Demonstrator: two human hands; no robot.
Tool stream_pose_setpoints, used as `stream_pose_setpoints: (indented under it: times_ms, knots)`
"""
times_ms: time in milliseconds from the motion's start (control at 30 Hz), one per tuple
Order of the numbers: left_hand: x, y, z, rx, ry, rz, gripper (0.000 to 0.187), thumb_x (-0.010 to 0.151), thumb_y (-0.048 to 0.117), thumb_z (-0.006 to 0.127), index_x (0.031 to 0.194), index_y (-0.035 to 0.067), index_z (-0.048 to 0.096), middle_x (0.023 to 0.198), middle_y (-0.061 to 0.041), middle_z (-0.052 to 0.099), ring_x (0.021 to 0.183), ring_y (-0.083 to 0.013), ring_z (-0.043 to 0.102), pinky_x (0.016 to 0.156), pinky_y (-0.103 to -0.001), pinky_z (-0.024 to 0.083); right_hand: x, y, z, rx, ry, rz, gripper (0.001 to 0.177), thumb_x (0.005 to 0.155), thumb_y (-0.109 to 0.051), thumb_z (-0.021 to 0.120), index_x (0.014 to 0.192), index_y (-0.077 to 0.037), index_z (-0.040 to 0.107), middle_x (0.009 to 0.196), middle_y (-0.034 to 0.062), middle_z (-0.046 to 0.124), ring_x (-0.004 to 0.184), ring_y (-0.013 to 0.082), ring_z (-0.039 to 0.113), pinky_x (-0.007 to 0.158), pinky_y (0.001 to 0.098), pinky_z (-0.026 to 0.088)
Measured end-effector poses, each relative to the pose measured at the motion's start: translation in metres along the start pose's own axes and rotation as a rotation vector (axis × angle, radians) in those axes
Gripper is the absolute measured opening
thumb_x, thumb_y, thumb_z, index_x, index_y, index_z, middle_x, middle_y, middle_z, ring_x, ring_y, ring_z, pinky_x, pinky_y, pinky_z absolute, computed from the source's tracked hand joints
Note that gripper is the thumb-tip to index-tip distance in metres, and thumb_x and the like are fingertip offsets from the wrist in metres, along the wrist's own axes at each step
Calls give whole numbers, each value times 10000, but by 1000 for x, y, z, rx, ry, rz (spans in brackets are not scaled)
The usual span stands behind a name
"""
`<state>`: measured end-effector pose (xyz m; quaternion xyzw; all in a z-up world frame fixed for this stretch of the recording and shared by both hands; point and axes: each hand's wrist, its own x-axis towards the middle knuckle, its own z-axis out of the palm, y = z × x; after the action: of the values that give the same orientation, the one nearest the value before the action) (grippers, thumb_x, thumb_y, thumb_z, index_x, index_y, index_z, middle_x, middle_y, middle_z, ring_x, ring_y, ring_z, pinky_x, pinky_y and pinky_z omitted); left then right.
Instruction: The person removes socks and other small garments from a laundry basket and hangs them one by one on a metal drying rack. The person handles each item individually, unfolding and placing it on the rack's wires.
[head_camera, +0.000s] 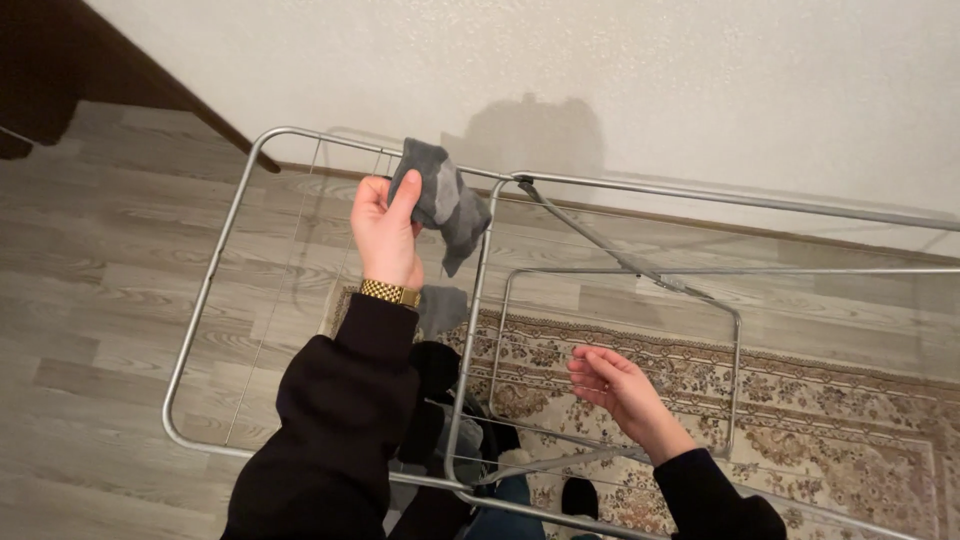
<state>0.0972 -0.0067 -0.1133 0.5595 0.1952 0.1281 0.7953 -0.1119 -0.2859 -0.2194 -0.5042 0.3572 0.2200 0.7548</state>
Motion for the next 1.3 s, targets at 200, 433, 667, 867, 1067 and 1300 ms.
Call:
stream_pose_setpoints:
  times_ms: [200,433,667,867,1067,1300]
  knots:
    - [16,-41,-23,-66,-58,-53,502,897,234,809,738,242,333,664,87,355,594,-51,334,514,-248,254,-6,-1,1,44,-33,24,255,1030,-162,591,1215,-13,681,1081,173,739,944,262,696,861,406,580]
    - [34,-87,-54,72,55,54,389,916,157,778,832,220,404,833,65,307,704,-81,314,691,-239,299,-6,5,2,10,-5,39,237,1027,-161,595,1188,-23,701,1089,163,750,971,272,699,890,428,570]
    - [70,-123,-93,839,-134,500,361,904,-61,449,845,220,667,1078,-68,693,1095,-258,599,865,-363,511,-8,9,-1,10,-1,54,249,1013,-155,613,1188,-5,707,1056,165,752,934,271,707,882,432,586]
    - [96,-142,-116,1368,-396,612,422,849,-74,538,1153,113,764,1426,-182,589,1066,-398,647,868,-508,552,-7,12,2,-15,9,78,253,1001,-165,629,1185,-17,719,1067,163,764,937,257,707,891,417,580]
    - [55,-108,-89,1773,-407,464,649,896,411,462,1394,14,587,1521,-195,486,1335,-359,465,1146,-606,238,-1,15,3,-32,0,95,252,997,-140,623,1188,-1,710,1087,182,758,958,283,704,876,426,583]
    - [36,-149,-80,1993,-194,306,951,991,741,222,1513,-17,460,1650,-209,340,1511,-380,275,1142,-802,-4,4,9,6,-35,32,130,302,1003,-129,612,1246,21,714,1090,194,755,948,288,697,874,424,581]
